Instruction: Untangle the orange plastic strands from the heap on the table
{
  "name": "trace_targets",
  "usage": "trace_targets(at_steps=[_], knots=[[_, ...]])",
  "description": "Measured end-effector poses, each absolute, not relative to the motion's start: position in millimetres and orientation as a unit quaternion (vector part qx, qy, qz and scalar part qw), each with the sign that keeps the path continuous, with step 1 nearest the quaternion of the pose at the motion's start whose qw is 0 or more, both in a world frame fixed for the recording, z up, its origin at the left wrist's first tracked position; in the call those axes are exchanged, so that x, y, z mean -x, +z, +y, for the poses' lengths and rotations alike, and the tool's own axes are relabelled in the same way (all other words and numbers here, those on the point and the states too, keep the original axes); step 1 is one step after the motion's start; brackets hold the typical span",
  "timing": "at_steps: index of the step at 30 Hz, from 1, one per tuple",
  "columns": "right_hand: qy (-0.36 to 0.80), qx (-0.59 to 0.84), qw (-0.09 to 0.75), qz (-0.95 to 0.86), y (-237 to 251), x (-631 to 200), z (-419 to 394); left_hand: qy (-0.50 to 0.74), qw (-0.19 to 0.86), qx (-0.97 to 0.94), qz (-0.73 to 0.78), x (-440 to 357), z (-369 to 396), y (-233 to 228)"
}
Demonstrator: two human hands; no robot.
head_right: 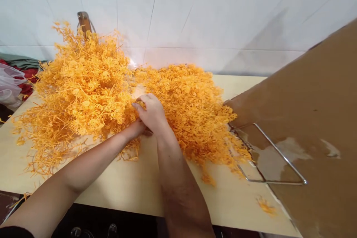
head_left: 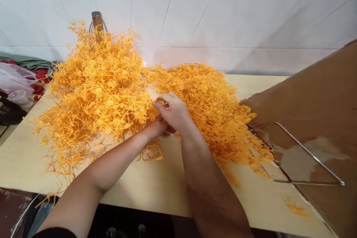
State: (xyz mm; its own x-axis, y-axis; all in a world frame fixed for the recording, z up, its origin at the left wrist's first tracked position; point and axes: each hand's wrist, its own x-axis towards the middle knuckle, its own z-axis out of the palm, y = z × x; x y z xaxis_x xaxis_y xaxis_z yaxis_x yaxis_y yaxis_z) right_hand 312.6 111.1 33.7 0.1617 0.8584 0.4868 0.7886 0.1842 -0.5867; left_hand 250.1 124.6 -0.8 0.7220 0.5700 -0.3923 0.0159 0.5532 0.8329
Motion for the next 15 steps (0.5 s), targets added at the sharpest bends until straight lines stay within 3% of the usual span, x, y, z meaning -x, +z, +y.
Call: trace_targets(at_steps=[3,7,10,15], knots=[[0.066,0.653,0.486,-0.577,42.2,-326.4,113.0,0.113,0.728,-0.567,0.367,-232.5,124.3,6.1],[0.099,0.650,0.548,-0.517,49.8,-336.6,116.5,0.065,0.529,-0.780,0.329,-210.9,121.3,40.1],[0.116,0.638,0.567,-0.508,54.4,-340.3,114.4,0.122,0.372,-0.858,0.332,-194.5,115.4,69.7],[0.095,0.639,0.557,-0.522,63.5,-339.3,107.0,0.056,0.261,-0.911,0.314,-171.1,107.5,106.6]])
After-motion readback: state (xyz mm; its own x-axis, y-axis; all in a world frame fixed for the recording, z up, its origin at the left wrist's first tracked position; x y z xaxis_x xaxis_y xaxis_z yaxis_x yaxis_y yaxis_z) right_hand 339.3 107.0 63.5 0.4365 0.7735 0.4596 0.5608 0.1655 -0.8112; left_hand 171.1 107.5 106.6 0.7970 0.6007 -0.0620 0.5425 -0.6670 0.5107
